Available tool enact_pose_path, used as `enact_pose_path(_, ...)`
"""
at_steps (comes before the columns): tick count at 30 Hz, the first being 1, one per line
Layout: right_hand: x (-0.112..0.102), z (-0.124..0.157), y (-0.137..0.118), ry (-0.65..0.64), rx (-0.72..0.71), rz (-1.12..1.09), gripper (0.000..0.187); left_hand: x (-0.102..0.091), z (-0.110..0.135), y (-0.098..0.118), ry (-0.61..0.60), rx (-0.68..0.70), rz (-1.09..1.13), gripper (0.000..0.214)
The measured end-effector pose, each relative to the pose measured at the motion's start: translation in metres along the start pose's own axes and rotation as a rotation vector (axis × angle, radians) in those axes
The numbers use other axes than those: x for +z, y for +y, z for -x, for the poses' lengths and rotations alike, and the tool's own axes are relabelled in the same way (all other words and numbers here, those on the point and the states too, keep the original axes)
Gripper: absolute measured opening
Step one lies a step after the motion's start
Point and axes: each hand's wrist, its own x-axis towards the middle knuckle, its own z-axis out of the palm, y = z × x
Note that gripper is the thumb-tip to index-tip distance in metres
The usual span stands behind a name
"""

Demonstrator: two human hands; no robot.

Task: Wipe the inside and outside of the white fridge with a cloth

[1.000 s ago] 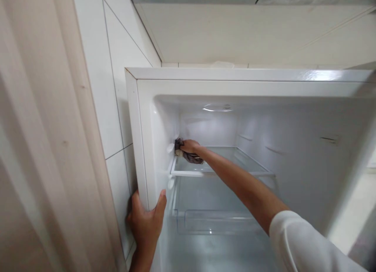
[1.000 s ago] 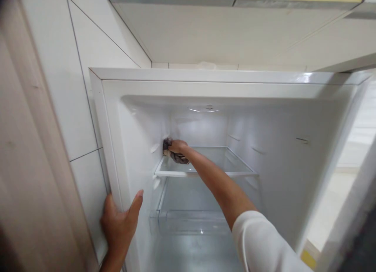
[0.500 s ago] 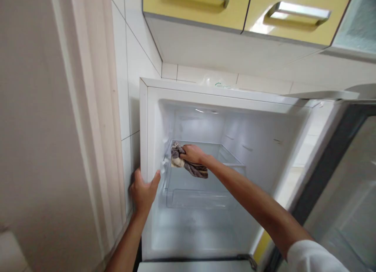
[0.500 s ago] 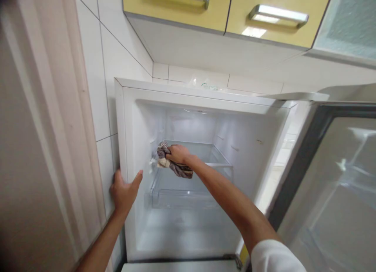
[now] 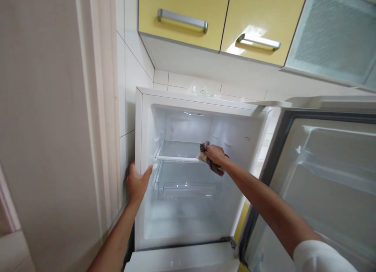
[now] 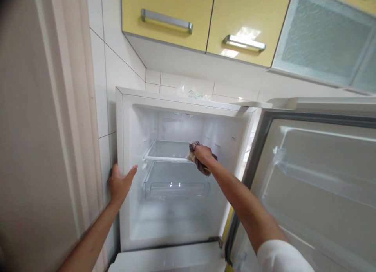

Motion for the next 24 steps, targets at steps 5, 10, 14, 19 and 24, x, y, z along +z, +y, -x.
enact_pose_path(5, -0.003, -0.003, 0.033, 0.162, 0.016, 0.186, 0.031, 0.001, -0.001, 0.000, 0.009, -0.001, -0.001, 0.057)
enact_pose_path(10, 0.017, -0.024, 0.037, 0.219, -0.028, 0.287, 0.025, 0.003, -0.003, -0.003, 0.033, -0.021, 0.013, 0.059)
enact_pose_path(14, 0.034, -0.059, 0.034, 0.220, -0.034, 0.337, 0.023, 0.007, -0.002, -0.006, 0.078, -0.021, -0.012, 0.060)
enact_pose_path(19, 0.045, -0.112, 0.029, 0.233, -0.092, 0.386, 0.027, 0.015, -0.004, -0.020, 0.200, 0.059, -0.104, 0.052)
enact_pose_path(24, 0.037, -0.161, 0.020, 0.254, -0.186, 0.416, 0.026, 0.021, -0.004, -0.032, 0.309, 0.125, -0.194, 0.059)
